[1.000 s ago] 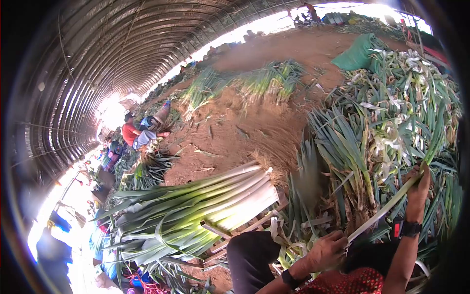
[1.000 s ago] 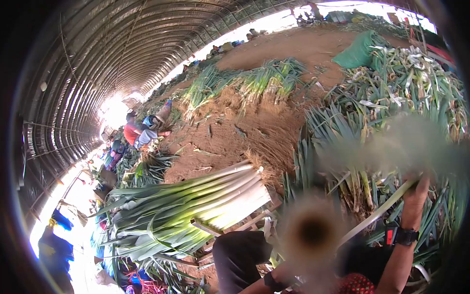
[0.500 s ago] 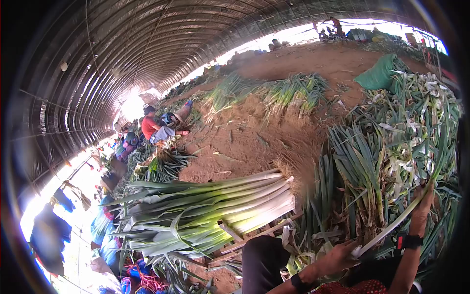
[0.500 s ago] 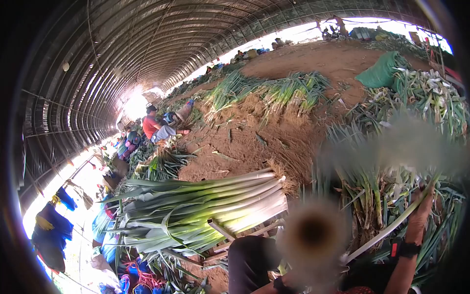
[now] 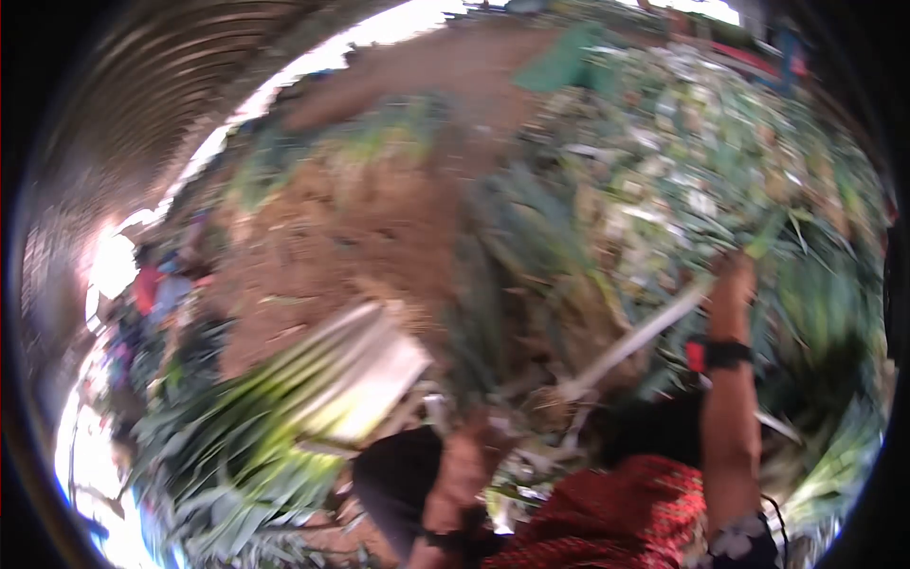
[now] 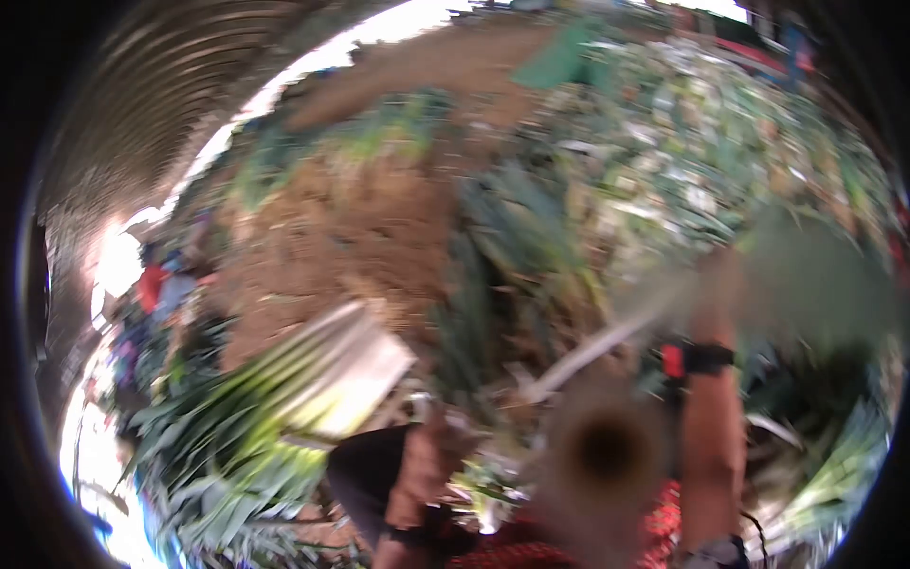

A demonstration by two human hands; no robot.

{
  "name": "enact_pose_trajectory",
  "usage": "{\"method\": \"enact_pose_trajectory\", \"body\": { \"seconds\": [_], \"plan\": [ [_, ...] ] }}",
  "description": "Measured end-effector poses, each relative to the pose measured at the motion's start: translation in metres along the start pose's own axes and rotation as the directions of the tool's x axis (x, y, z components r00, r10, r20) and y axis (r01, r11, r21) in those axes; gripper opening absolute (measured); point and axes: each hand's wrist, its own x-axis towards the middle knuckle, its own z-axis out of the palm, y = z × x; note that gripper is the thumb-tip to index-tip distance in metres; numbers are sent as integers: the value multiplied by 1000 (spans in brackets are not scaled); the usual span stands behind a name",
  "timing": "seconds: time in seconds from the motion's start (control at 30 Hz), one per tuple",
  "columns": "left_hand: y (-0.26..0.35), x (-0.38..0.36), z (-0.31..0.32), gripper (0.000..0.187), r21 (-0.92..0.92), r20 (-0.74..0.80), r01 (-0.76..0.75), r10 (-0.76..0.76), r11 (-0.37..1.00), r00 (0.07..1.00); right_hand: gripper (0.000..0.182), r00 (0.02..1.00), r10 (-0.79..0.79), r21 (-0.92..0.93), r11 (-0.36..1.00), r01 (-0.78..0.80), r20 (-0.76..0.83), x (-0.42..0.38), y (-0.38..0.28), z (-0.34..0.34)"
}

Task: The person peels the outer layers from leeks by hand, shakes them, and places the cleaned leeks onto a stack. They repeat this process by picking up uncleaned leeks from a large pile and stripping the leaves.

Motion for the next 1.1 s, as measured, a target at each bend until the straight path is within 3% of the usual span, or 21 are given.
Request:
{"method": "enact_pose_trajectory", "body": {
  "seconds": [0.03,0.07,0.1,0.13,0.17,0.2,0.3,0.37,0.4,0.47,0.53,0.6,0.63,0.67,0.73,0.77,0.87,0.9,1.03,1.1],
  "plan": [
    [10,9,2,43,145,-74,-44,55,988,996,21,948,-139,-332,942,38,-286,-68,-27,148],
    [23,20,4,48,314,-171,-76,135,946,976,23,831,-30,-242,962,-126,-555,-90,-52,236],
    [21,21,7,48,321,-141,-91,142,943,980,24,869,-20,-176,981,-78,-495,-92,-54,239],
    [9,22,10,55,-63,-143,-117,107,991,984,25,903,-8,-97,995,-38,-429,-96,-51,240],
    [-2,27,14,63,-438,-136,-116,62,891,989,25,894,-8,-86,996,-34,-447,-98,-48,241],
    [-12,38,17,69,-419,-49,-161,154,894,987,27,907,6,-60,998,-34,-422,-99,-49,246],
    [-7,58,50,61,-448,-24,-209,222,869,975,29,915,49,-7,998,-57,-402,-102,-50,263],
    [-4,64,69,55,-681,206,157,-19,715,978,28,910,88,34,996,-82,-405,-105,-47,268],
    [-2,66,78,55,-680,214,162,-18,715,977,29,923,98,27,995,-95,-373,-105,-45,265],
    [4,69,93,48,-944,205,200,-10,262,979,28,871,226,35,972,-234,-435,-115,-49,290],
    [19,66,101,44,-943,162,162,-23,290,987,23,857,249,-6,960,-281,-452,-122,-35,294],
    [6,57,106,45,-956,190,166,80,243,978,21,901,179,-35,977,-210,-396,-122,-22,276],
    [19,46,108,41,-919,144,117,44,378,989,21,899,176,-36,978,-207,-401,-121,-19,271],
    [30,37,106,41,-918,150,122,45,377,988,19,881,224,-10,968,-250,-416,-119,-16,267],
    [46,21,101,35,-605,127,-54,164,794,978,17,861,269,14,956,-291,-431,-112,-12,253],
    [47,13,88,28,-518,175,-86,204,851,963,17,856,270,13,956,-295,-440,-108,-13,244],
    [56,6,84,27,-439,192,-182,289,880,938,14,819,358,9,918,-396,-448,-102,-22,243],
    [62,4,85,29,-351,191,-201,280,914,941,14,821,317,-36,925,-378,-475,-102,-25,254],
    [72,3,76,35,-310,233,-265,343,913,910,17,820,253,-114,927,-357,-513,-92,-28,247],
    [64,-5,72,43,-250,232,-380,436,891,869,22,819,201,-177,923,-343,-538,-86,-32,245]
  ]
}}
